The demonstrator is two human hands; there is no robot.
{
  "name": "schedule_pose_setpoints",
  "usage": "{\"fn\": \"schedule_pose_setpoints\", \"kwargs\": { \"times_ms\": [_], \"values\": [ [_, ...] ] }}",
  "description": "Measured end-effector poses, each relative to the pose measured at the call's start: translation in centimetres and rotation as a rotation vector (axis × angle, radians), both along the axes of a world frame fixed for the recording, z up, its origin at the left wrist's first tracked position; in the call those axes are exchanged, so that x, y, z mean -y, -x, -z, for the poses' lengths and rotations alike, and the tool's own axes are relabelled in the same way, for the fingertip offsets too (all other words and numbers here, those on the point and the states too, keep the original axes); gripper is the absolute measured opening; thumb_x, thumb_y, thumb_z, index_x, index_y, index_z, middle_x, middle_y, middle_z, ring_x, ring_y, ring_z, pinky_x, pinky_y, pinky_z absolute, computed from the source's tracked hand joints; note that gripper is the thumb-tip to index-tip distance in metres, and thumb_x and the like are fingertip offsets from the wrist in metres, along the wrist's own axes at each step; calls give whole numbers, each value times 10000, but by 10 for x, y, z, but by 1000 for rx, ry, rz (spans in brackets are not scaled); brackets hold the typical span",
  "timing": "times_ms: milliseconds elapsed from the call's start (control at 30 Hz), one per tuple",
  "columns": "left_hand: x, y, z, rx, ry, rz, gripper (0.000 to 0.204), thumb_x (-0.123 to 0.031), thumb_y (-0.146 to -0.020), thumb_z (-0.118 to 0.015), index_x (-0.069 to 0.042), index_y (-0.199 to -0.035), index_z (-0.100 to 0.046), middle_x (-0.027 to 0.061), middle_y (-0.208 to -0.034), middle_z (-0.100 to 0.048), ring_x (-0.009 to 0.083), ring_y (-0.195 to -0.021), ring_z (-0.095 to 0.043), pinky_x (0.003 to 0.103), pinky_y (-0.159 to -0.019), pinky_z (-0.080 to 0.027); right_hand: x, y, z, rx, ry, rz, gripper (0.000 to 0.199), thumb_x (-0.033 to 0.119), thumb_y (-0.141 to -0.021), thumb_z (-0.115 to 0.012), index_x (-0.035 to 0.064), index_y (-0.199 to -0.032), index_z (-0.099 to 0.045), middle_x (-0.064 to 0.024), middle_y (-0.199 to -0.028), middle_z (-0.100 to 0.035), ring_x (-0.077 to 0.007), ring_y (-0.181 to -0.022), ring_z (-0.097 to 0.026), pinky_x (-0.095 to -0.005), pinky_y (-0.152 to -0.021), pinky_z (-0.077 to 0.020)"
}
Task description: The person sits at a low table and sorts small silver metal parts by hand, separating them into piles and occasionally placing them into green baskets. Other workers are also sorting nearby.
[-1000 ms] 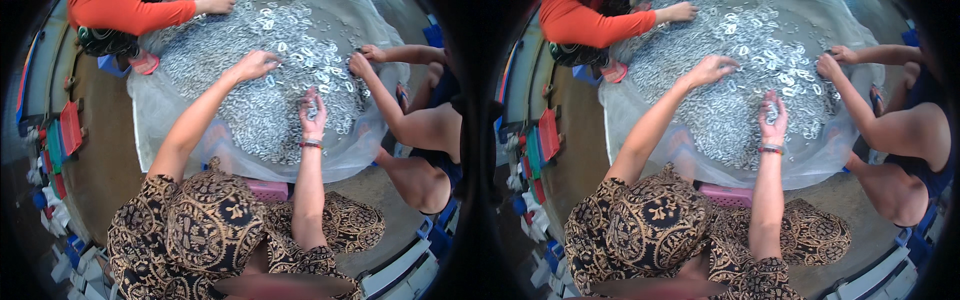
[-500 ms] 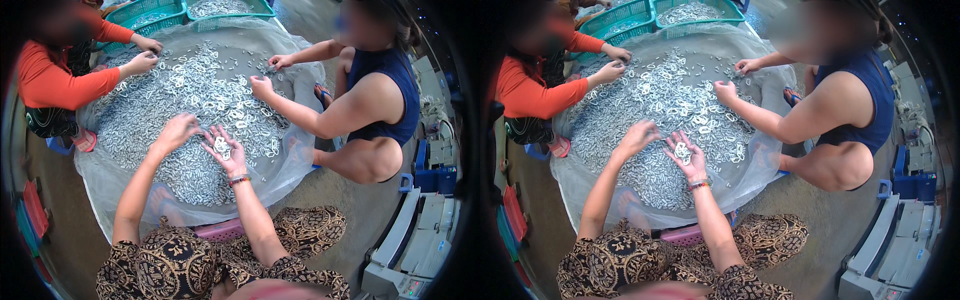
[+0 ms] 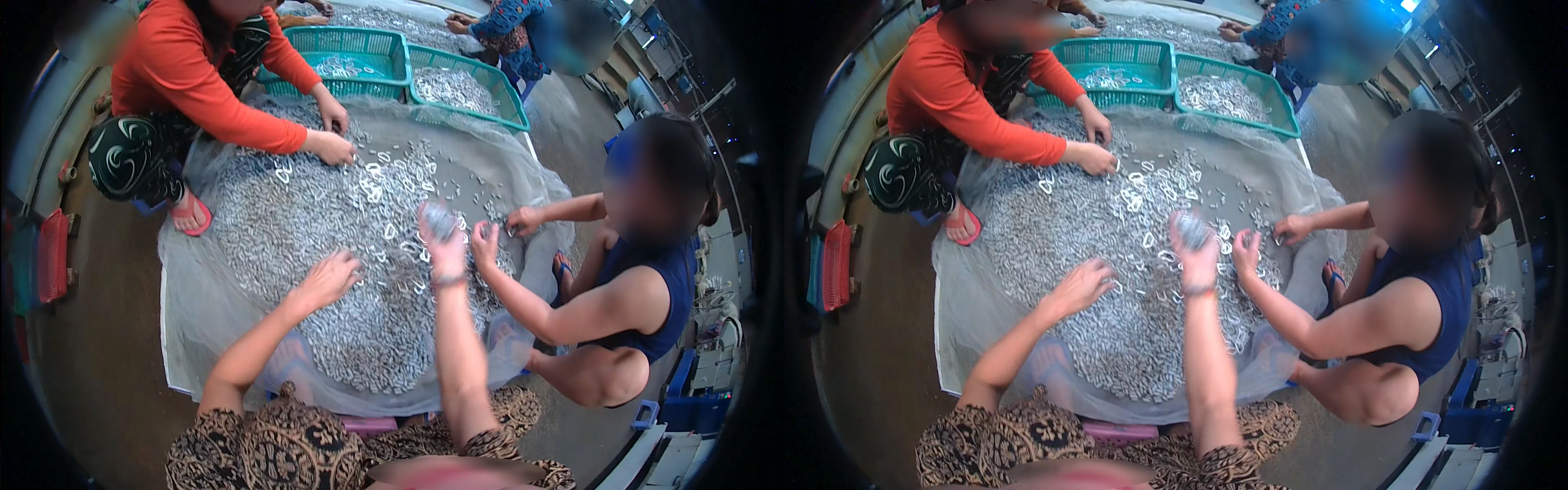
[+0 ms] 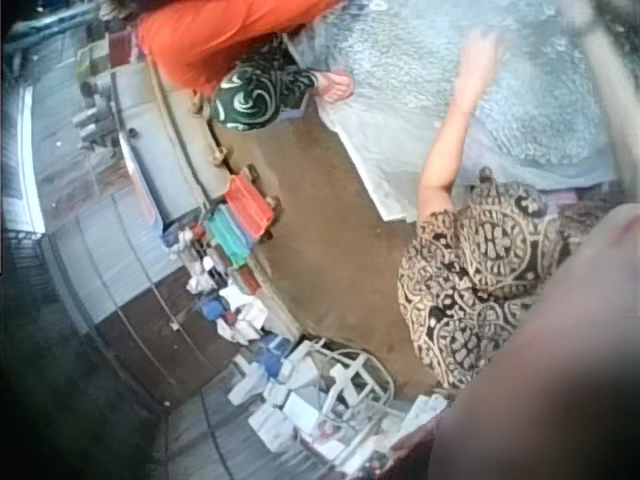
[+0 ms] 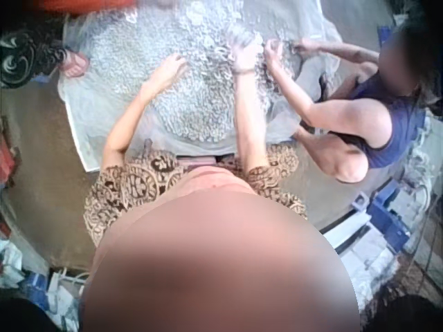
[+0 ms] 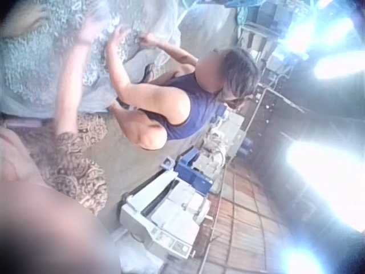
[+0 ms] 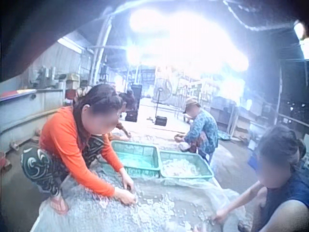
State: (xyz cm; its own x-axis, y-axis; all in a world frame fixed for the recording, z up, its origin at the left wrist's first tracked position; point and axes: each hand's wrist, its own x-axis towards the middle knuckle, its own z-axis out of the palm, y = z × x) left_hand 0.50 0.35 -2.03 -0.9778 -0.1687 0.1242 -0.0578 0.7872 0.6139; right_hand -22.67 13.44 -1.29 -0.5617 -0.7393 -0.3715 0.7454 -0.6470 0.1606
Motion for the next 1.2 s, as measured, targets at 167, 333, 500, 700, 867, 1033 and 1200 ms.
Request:
{"fn": "schedule_pose_setpoints", "kwargs": {
  "times_ms": [167, 333, 500, 700, 867, 1033, 1200],
  "values": [
    [3, -29, 50, 31, -2, -8, 263, -155, -805, -615, -45, -1042, -585, 121, -1041, -541, 311, -978, -529, 386, -854, -439, 78, 135, -148, -715, -82, 154, 706, 324, -897, -448, 62, -1434, -72, -226, -1483, -60, -469, -1345, -34, -678, -1036, -134],
    [-14, -17, 104, 77, 359, 124, 405, -68, -844, -436, -75, -1244, -494, 161, -1296, -454, 338, -1228, -416, 428, -1032, -343, 64, 93, -102, -820, -628, -16, 675, 200, -881, -496, 7, -1411, -125, -226, -1399, -230, -442, -1296, -230, -661, -979, -292],
    [-17, -8, 116, 182, 337, 165, 279, -64, -820, -447, -49, -1087, -530, 160, -1144, -517, 328, -1129, -470, 401, -950, -416, -6, 48, 22, -1475, -1119, -369, 650, 270, -846, -562, 10, -1368, -276, -192, -1224, -487, -422, -1042, -517, -513, -924, -423],
    [-23, 14, 99, 56, 362, 102, 224, -59, -803, -464, -29, -1014, -535, 133, -1036, -491, 289, -1015, -492, 398, -837, -463, -43, -26, 87, -2160, -1933, -655, 819, 587, -711, -638, 341, -1401, -272, -170, -1471, -189, -506, -1329, -79, -750, -921, -210],
    [-29, 9, 96, 219, 371, 93, 274, -60, -772, -539, -58, -1045, -568, 149, -1042, -562, 330, -983, -554, 428, -785, -483, -64, -104, 79, -2249, -2063, -690, 897, 396, -623, -788, 325, -1379, -310, -138, -1430, -276, -457, -1311, -199, -690, -936, -290],
    [-3, 17, 87, 86, -2, -25, 160, -153, -738, -653, -52, -862, -663, 167, -867, -645, 329, -813, -624, 391, -726, -491, -72, -143, 80, -2310, -2077, -684, 609, 195, -775, -651, 256, -1327, -400, -126, -1333, -387, -454, -1276, -269, -656, -900, -340],
    [-1, 46, 76, -162, -11, -20, 164, -118, -780, -585, -13, -907, -585, 199, -926, -604, 350, -864, -592, 414, -753, -471, -84, -195, 98, -2217, -2033, -541, 366, 46, -781, -536, 171, -1125, -545, -121, -1188, -464, -410, -1116, -438, -557, -859, -409]
  ]
}}
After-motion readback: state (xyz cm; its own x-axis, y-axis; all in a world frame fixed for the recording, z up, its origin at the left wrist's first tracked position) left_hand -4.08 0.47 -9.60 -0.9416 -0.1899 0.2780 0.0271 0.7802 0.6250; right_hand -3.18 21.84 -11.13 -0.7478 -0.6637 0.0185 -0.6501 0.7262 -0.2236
